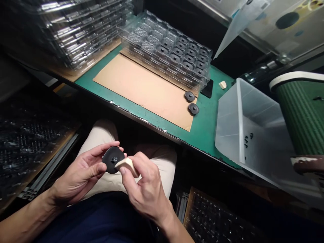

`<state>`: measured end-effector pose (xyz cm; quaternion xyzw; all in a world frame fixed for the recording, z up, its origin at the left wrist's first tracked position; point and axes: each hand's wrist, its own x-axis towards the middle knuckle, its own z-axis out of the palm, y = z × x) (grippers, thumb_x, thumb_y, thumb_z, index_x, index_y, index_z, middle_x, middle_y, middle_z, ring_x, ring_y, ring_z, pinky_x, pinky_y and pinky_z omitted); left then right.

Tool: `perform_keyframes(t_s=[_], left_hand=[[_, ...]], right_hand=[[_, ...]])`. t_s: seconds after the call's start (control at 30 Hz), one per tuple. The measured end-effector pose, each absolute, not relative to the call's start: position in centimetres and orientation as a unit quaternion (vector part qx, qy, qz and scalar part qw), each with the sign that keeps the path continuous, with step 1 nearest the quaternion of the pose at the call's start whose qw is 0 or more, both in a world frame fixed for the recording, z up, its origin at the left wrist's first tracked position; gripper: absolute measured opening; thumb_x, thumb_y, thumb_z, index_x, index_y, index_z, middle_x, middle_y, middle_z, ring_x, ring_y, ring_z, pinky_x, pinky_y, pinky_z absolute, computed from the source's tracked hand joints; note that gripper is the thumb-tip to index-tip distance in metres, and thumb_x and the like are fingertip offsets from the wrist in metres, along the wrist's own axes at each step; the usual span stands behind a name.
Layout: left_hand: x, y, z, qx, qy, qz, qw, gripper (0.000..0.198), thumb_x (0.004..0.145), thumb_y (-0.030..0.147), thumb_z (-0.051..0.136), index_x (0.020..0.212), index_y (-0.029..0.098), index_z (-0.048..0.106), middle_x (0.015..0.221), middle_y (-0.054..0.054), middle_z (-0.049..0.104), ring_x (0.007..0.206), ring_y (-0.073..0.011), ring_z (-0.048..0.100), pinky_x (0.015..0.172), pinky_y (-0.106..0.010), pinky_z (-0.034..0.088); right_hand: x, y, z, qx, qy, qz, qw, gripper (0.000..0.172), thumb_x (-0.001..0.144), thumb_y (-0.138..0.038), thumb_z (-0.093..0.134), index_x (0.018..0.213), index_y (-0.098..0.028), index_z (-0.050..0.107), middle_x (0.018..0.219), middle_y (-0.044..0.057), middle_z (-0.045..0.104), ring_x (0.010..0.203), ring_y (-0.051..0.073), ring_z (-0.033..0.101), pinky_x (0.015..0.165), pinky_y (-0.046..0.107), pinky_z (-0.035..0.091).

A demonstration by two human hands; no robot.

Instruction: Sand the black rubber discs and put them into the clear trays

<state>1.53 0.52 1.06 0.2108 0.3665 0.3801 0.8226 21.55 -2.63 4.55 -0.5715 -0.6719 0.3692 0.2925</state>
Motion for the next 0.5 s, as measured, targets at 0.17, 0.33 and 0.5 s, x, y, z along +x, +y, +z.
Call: perform_keyframes(t_s=[0.17, 0.33, 0.5], left_hand=[[0.9, 0.4, 0.5, 0.172, 0.36, 0.337, 0.853, 0.042, 0.093, 0.033, 0.075, 0.134, 0.024, 0.072, 0.132, -0.01, 0.073, 0.12, -0.0234, 0.066, 0.098, -0.028, 0.052], [0.9, 0.4, 0.2, 0.151, 0.388, 0.353, 0.838, 0.043, 0.094, 0.034, 0.073, 0.135, 0.023, 0.071, 0.122, -0.009, 0.078, 0.116, -0.0206, 0.069, 0.101, -0.026, 0.051], [1.1, 0.3, 0.3, 0.153, 0.402, 0.369, 0.824, 0.044, 0.094, 0.034, 0.073, 0.137, 0.023, 0.069, 0.124, -0.01, 0.078, 0.119, -0.0237, 0.069, 0.104, -0.03, 0.052]], right_hand=[[21.7, -2.0, 3.5, -0.553, -0.718, 0.308, 0.289, 0.019, 0.1, -0.017, 0.056, 0.113, -0.02, 0.069, 0.097, 0.006, 0.064, 0.084, 0.017, 0.057, 0.076, 0.032, 0.046], [20.6, -2.5, 3.0, -0.594, -0.7, 0.284, 0.275, 0.013, 0.099, -0.02, 0.056, 0.104, -0.019, 0.068, 0.083, 0.003, 0.057, 0.072, 0.015, 0.051, 0.067, 0.031, 0.041], [20.4, -2.7, 3.4, -0.601, -0.659, 0.363, 0.271, 0.023, 0.1, -0.025, 0.056, 0.077, -0.02, 0.057, 0.072, -0.002, 0.046, 0.064, 0.012, 0.044, 0.061, 0.03, 0.035]])
